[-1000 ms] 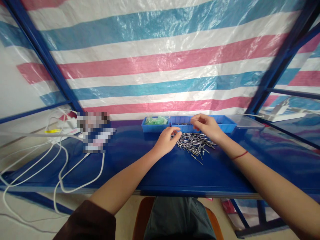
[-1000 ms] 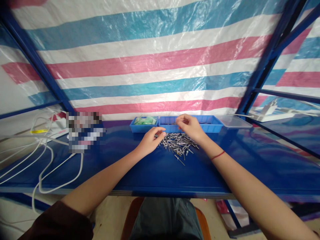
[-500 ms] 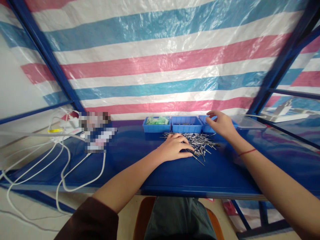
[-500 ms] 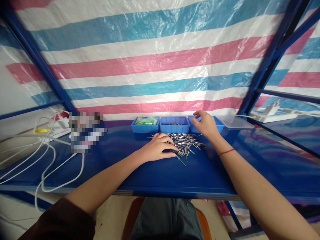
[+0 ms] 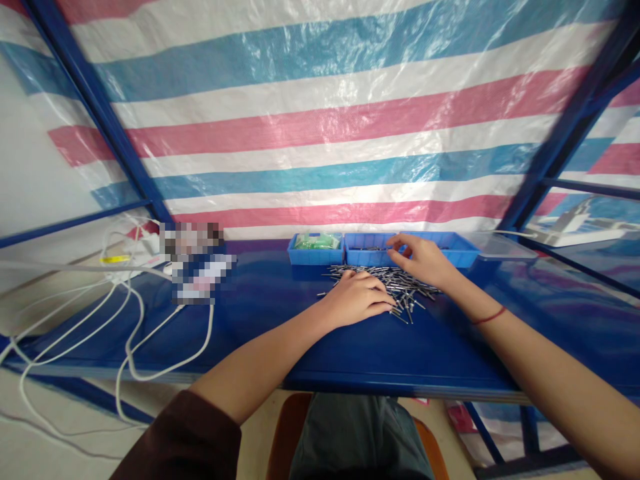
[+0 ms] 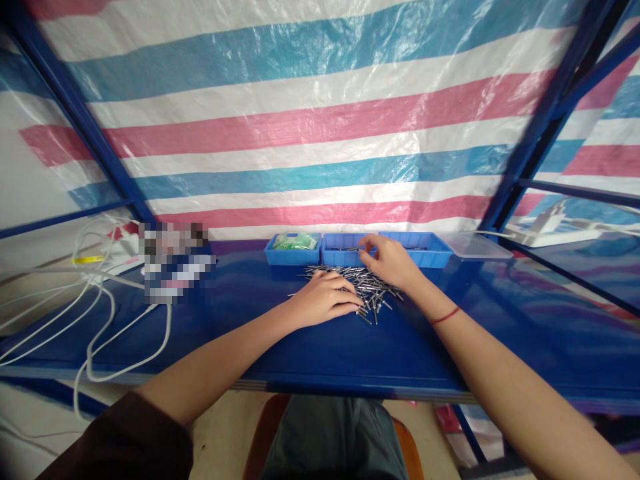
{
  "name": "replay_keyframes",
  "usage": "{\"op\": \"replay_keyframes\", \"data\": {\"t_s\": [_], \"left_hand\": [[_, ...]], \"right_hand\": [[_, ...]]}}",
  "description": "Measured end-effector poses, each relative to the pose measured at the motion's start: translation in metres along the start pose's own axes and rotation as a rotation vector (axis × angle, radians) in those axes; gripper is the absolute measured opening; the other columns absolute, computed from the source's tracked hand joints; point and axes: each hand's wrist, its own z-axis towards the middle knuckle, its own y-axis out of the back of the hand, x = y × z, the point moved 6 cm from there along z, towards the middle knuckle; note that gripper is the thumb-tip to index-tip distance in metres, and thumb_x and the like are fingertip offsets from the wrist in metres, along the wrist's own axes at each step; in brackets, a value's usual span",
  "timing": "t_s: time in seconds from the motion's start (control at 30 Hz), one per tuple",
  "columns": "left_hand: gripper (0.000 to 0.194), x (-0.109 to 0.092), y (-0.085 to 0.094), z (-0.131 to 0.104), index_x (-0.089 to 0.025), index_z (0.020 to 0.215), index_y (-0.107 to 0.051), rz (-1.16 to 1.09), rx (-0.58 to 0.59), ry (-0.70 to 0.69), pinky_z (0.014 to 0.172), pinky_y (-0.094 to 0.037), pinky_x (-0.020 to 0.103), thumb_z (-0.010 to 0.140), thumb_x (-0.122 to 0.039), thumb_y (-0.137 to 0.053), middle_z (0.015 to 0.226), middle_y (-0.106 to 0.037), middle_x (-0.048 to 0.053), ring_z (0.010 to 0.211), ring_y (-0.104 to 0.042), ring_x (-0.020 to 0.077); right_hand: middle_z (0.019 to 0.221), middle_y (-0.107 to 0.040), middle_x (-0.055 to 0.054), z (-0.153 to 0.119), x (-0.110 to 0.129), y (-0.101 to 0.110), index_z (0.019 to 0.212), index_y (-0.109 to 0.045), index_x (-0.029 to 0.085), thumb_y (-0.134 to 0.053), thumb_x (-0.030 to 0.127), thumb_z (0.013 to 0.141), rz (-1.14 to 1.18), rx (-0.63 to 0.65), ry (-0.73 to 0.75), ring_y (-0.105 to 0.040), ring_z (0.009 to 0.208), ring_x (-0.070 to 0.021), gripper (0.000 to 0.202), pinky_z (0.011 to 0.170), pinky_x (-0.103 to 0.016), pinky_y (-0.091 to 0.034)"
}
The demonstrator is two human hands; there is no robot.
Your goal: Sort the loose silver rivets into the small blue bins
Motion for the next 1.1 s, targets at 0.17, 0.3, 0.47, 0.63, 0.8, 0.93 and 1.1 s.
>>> {"op": "replay_keyframes", "data": {"t_s": [0.17, 0.3, 0.47, 0.63, 0.8, 0.93, 1.1], "left_hand": [[0.025, 0.003, 0.001, 0.001, -0.026, 0.089, -0.069, 0.023, -0.01, 0.023, 0.082, -0.029, 0.033, 0.09, -0.037, -0.047, 0.094, -0.066, 0.001, 0.095, -0.052, 0.0165], [0.025, 0.005, 0.0, 0.0, -0.026, 0.092, -0.068, 0.024, 0.011, 0.055, 0.082, -0.029, 0.033, 0.09, -0.036, -0.046, 0.095, -0.065, 0.003, 0.097, -0.051, 0.0178], [0.022, 0.008, 0.001, 0.0, -0.031, 0.097, -0.068, -0.009, 0.023, 0.059, 0.086, -0.029, 0.035, 0.087, -0.04, -0.051, 0.098, -0.065, 0.002, 0.104, -0.047, 0.0196], [0.023, 0.005, 0.002, 0.001, -0.026, 0.089, -0.067, 0.067, -0.014, 0.001, 0.085, -0.029, 0.034, 0.09, -0.035, -0.046, 0.094, -0.063, 0.003, 0.101, -0.048, 0.0187], [0.024, 0.005, 0.001, 0.0, -0.019, 0.09, -0.062, 0.157, -0.052, 0.046, 0.082, -0.032, 0.034, 0.092, -0.029, -0.04, 0.096, -0.062, 0.006, 0.098, -0.049, 0.0195], [0.023, 0.022, 0.012, -0.002, -0.019, 0.09, -0.058, 0.006, -0.182, 0.324, 0.08, -0.038, 0.033, 0.092, -0.026, -0.036, 0.092, -0.064, 0.005, 0.092, -0.053, 0.019], [0.018, 0.042, 0.022, -0.009, -0.019, 0.09, -0.056, -0.275, -0.345, 0.513, 0.076, -0.045, 0.03, 0.09, -0.022, -0.039, 0.082, -0.065, 0.002, 0.079, -0.058, 0.016]], "right_hand": [[0.082, -0.066, -0.006, 0.0, 0.001, -0.004, 0.097, -0.061, 0.018, -0.05, 0.032, 0.08, 0.001, 0.036, 0.014, -0.059, 0.061, -0.0175, 0.025, 0.063, -0.031, -0.043], [0.082, -0.066, -0.006, 0.0, 0.0, -0.005, 0.096, -0.061, 0.018, -0.049, 0.032, 0.08, 0.01, 0.048, 0.012, -0.058, 0.061, -0.0174, 0.024, 0.064, -0.032, -0.044], [0.083, -0.067, -0.006, -0.001, 0.004, -0.009, 0.097, -0.061, 0.018, -0.05, 0.03, 0.079, 0.035, 0.075, 0.025, -0.058, 0.061, -0.0177, 0.024, 0.064, -0.032, -0.043], [0.084, -0.068, -0.005, -0.002, 0.006, -0.016, 0.096, -0.061, 0.018, -0.05, 0.028, 0.078, 0.05, 0.118, 0.059, -0.058, 0.062, -0.0174, 0.024, 0.064, -0.032, -0.044], [0.081, -0.068, -0.005, -0.002, 0.006, -0.02, 0.09, -0.062, 0.018, -0.052, 0.025, 0.074, 0.114, 0.128, 0.038, -0.058, 0.061, -0.0171, 0.02, 0.065, -0.032, -0.043], [0.071, -0.064, -0.003, -0.004, 0.015, -0.022, 0.084, -0.059, 0.018, -0.048, 0.025, 0.074, 0.439, 0.18, -0.115, -0.052, 0.055, -0.0133, 0.016, 0.058, -0.029, -0.042], [0.073, -0.062, -0.002, -0.009, 0.038, -0.029, 0.079, -0.06, 0.018, -0.056, 0.037, 0.074, 0.696, 0.254, -0.116, -0.05, 0.055, -0.0109, 0.02, 0.054, -0.026, -0.041]]}}
